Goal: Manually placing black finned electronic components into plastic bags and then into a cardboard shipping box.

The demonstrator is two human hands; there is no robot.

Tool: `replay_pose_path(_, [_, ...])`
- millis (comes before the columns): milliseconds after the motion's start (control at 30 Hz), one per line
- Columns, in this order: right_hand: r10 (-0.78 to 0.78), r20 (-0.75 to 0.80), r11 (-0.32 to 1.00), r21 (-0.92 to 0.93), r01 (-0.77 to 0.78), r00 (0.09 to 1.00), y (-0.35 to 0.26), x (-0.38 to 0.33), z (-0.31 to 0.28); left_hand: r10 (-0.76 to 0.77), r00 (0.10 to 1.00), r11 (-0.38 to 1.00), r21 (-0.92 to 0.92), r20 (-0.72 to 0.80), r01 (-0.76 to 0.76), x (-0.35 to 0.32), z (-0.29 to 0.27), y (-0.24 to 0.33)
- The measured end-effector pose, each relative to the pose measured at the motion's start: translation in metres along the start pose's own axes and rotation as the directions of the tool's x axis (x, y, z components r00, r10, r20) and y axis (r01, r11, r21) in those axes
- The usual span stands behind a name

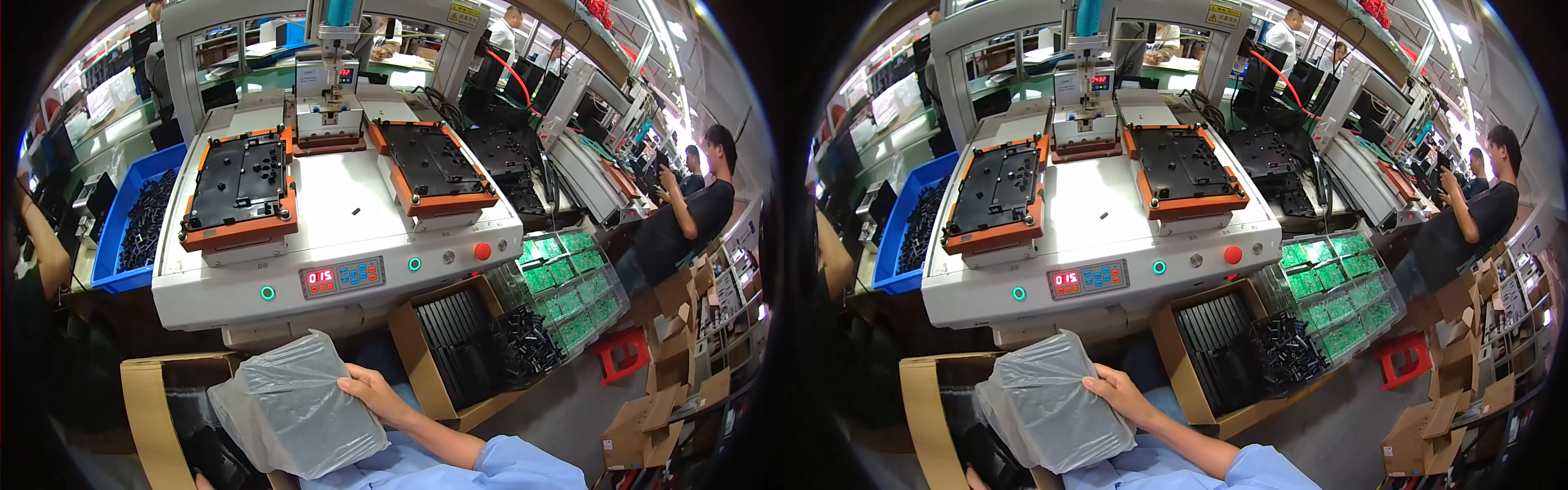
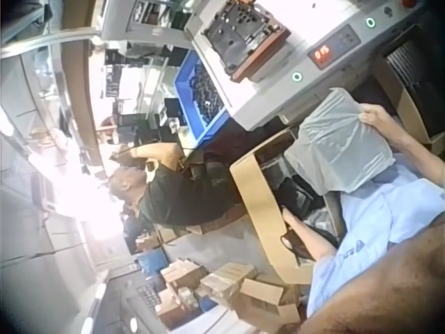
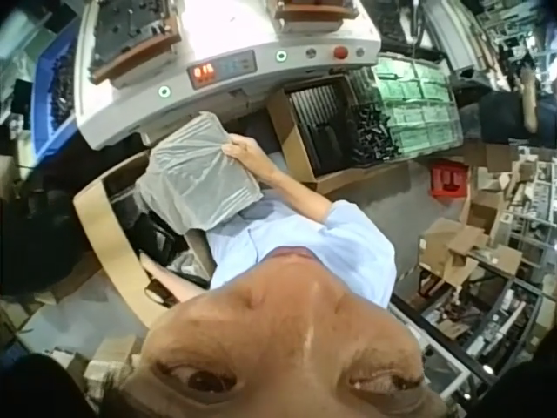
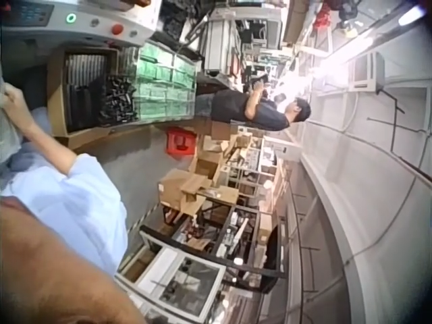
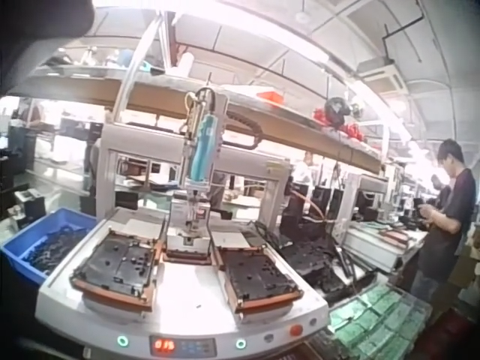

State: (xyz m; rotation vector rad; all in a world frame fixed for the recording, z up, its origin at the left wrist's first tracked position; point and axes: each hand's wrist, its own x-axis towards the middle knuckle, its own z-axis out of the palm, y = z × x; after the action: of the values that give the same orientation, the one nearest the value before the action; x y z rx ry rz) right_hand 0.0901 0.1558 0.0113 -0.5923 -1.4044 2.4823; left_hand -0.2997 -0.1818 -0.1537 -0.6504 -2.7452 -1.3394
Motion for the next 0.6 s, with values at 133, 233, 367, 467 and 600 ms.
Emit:
replay_pose_path(133, [0.021, -0.016, 1.000, -0.003, -0.021, 1.000, -0.001, 0.002, -0.004, 0.086, 0.996, 0.991, 0.103, -0.035, -0.082, 0.016, 0.018, -0.007])
replay_pose_path(233, [0.019, -0.022, 0.999, -0.030, -0.020, 1.000, -0.001, 0.001, -0.004, 0.155, 0.987, 0.974, 0.176, -0.045, -0.145, 0.028, 0.039, -0.014])
replay_pose_path(367, [-0.015, -0.033, 0.997, -0.076, 0.013, 0.999, -0.004, -0.003, 0.000, 0.251, 0.966, 0.937, 0.264, -0.057, -0.227, 0.053, 0.077, -0.026])
replay_pose_path(467, [0.015, -0.039, 0.999, -0.048, -0.017, 0.999, 0.002, -0.005, 0.003, 0.313, 0.948, 0.899, 0.338, -0.055, -0.277, 0.066, 0.105, -0.042])
replay_pose_path(600, [0.050, -0.088, 0.995, -0.085, -0.058, 0.995, 0.004, -0.001, 0.014, 0.275, 0.959, 0.836, 0.510, -0.066, -0.204, 0.006, 0.095, -0.107])
